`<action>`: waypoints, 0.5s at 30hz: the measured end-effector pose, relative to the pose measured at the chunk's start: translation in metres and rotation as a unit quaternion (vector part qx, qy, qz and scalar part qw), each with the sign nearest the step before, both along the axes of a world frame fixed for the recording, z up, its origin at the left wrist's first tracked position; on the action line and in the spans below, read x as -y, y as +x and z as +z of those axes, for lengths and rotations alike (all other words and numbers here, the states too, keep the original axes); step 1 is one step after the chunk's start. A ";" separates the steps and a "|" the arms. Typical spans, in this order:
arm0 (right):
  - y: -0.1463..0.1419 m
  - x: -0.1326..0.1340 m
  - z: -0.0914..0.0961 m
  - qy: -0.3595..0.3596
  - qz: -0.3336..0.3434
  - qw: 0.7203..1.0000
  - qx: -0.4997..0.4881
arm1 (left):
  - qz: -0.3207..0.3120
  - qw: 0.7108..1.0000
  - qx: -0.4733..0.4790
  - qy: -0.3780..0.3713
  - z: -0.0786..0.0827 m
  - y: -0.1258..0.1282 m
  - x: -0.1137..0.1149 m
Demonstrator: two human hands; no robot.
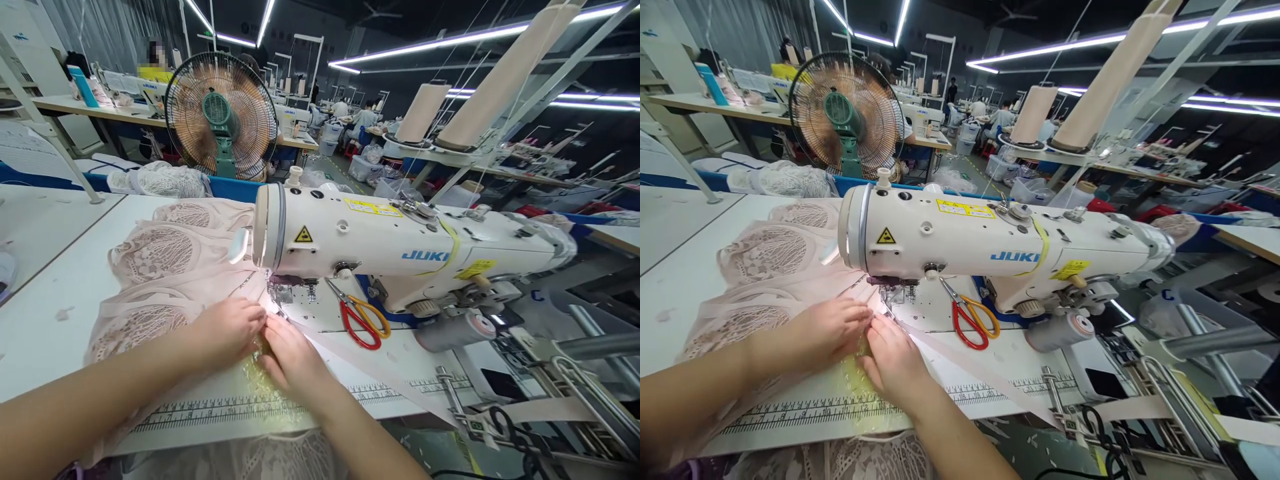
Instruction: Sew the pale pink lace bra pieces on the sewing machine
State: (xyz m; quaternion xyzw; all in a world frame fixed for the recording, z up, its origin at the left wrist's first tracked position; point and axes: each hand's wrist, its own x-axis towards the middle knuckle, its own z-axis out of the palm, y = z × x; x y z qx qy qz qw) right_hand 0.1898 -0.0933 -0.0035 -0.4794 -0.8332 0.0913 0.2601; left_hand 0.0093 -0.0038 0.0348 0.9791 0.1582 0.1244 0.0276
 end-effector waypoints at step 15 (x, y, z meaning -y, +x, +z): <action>0.003 0.003 -0.006 -0.002 -0.007 1.000 -0.004 | 0.003 0.997 -0.062 0.051 -0.020 -0.020 -0.023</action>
